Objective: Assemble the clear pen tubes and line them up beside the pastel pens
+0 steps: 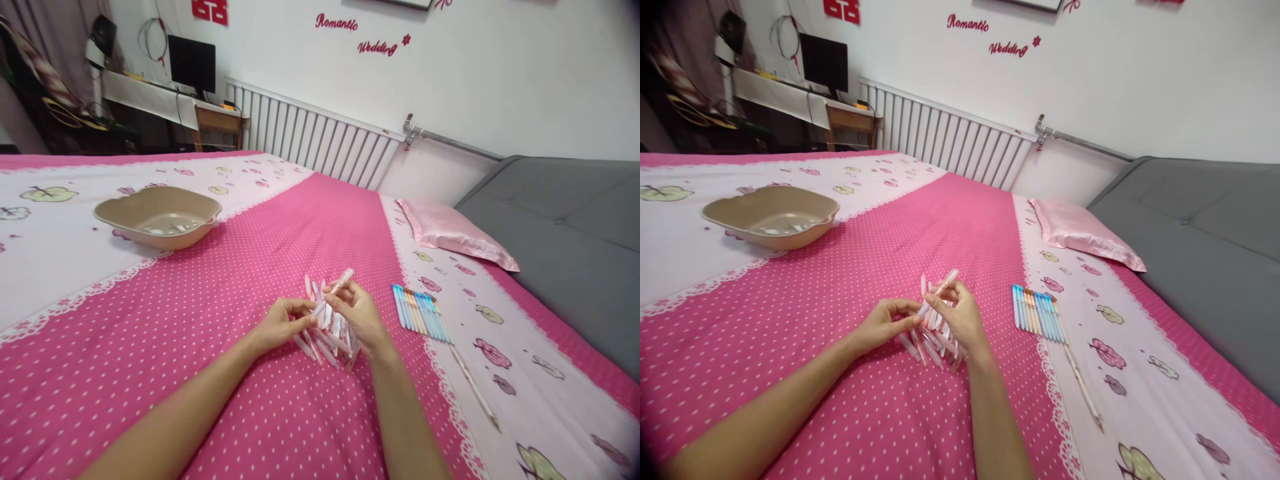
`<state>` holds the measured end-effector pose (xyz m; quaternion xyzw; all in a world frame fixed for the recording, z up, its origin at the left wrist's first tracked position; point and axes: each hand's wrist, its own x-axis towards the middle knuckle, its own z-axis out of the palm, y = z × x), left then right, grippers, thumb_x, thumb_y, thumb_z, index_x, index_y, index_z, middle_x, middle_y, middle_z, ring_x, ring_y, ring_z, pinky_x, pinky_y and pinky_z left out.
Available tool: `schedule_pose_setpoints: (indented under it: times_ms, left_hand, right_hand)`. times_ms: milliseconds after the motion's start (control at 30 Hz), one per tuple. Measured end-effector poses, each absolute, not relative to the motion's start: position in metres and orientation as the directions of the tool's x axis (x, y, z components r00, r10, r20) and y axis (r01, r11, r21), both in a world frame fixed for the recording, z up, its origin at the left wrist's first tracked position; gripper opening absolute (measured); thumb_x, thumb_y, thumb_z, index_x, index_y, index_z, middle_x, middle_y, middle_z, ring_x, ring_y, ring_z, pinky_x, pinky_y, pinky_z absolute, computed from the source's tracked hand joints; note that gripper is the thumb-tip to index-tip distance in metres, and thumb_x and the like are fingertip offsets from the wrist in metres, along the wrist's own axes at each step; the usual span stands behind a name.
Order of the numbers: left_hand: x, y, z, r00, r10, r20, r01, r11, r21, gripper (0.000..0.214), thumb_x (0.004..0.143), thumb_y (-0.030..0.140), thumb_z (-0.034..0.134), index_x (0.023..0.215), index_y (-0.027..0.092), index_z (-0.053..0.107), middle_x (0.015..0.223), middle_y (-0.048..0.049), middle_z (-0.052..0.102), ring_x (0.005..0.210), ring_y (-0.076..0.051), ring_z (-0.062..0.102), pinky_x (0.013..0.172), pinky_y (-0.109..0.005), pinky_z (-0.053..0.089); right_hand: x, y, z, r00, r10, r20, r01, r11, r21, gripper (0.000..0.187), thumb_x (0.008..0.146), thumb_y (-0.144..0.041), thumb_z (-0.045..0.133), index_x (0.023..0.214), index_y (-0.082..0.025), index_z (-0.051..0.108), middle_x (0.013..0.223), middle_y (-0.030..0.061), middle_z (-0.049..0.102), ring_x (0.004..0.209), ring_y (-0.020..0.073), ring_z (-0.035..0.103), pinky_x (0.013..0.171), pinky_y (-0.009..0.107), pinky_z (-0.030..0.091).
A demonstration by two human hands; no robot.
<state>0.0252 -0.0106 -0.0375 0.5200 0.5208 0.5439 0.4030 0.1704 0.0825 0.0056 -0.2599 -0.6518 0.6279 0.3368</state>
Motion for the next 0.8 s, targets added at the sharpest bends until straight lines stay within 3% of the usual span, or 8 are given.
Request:
schedule_pose_setpoints:
  times_ms: [67, 167, 367, 567, 700, 800]
  left_hand:
    - [0.0247, -0.0101, -0.0379, -0.135, 0.979, 0.155, 0.051, -0.149, 0.987, 0.037, 0.074, 0.041, 0.065, 0.094, 0.010, 0.067, 0.086, -0.0097, 0.069, 0.073, -0.017, 0.063, 0.068, -0.027, 0.049]
    - [0.0242, -0.0096, -0.0390, -0.128, 0.980, 0.153, 0.001, -0.154, 0.988, 0.037, 0.074, 0.039, 0.065, 0.096, 0.009, 0.066, 0.089, -0.0105, 0.069, 0.076, -0.017, 0.064, 0.072, -0.028, 0.049]
    - [0.0247, -0.0098, -0.0411, -0.095, 0.986, 0.141, -0.028, -0.144, 0.989, 0.036, 0.074, 0.039, 0.065, 0.095, 0.009, 0.067, 0.085, -0.0100, 0.069, 0.073, -0.017, 0.064, 0.068, -0.027, 0.050]
    - [0.0272, -0.0122, -0.0366, -0.075, 0.990, 0.123, -0.038, -0.126, 0.991, 0.036, 0.073, 0.039, 0.066, 0.094, 0.010, 0.067, 0.079, -0.0084, 0.069, 0.069, -0.016, 0.063, 0.064, -0.026, 0.050]
    - [0.0295, -0.0140, -0.0322, -0.056, 0.994, 0.099, -0.058, -0.102, 0.993, 0.036, 0.073, 0.039, 0.066, 0.093, 0.009, 0.066, 0.078, -0.0084, 0.068, 0.068, -0.016, 0.063, 0.063, -0.027, 0.050]
    - [0.0301, -0.0142, -0.0321, -0.055, 0.995, 0.088, -0.087, -0.093, 0.992, 0.036, 0.072, 0.039, 0.067, 0.093, 0.009, 0.066, 0.077, -0.0083, 0.068, 0.068, -0.017, 0.063, 0.063, -0.027, 0.051]
  right_hand:
    - [0.1713, 0.0820, 0.0082, -0.705, 0.705, 0.082, -0.148, -0.033, -0.988, 0.042, 0.067, -0.033, 0.072, 0.102, -0.021, 0.054, 0.104, 0.0057, 0.066, 0.094, 0.0177, 0.061, 0.084, 0.032, 0.045]
    - [0.1717, 0.0820, 0.0107, -0.722, 0.688, 0.065, -0.190, -0.107, -0.976, 0.046, 0.068, -0.031, 0.071, 0.108, -0.022, 0.051, 0.107, 0.0063, 0.066, 0.092, 0.0177, 0.063, 0.085, 0.033, 0.046]
    - [0.1695, 0.0820, 0.0096, -0.674, 0.736, 0.060, -0.175, -0.080, -0.981, 0.043, 0.065, -0.031, 0.073, 0.102, -0.019, 0.056, 0.089, 0.0048, 0.070, 0.086, 0.0186, 0.065, 0.080, 0.032, 0.047]
    - [0.1681, 0.0808, 0.0072, -0.615, 0.787, 0.048, -0.150, -0.057, -0.987, 0.039, 0.060, -0.031, 0.077, 0.092, -0.018, 0.059, 0.071, -0.0021, 0.065, 0.067, 0.0133, 0.062, 0.069, 0.027, 0.046]
    - [0.1667, 0.0802, 0.0061, -0.601, 0.796, 0.078, -0.137, -0.006, -0.991, 0.040, 0.061, -0.032, 0.077, 0.094, -0.017, 0.060, 0.069, -0.0032, 0.062, 0.065, 0.0122, 0.060, 0.066, 0.026, 0.046]
    - [0.1668, 0.0794, 0.0075, -0.615, 0.785, 0.076, -0.141, -0.014, -0.990, 0.042, 0.063, -0.033, 0.076, 0.099, -0.018, 0.060, 0.078, -0.0005, 0.064, 0.075, 0.0134, 0.061, 0.070, 0.025, 0.047]
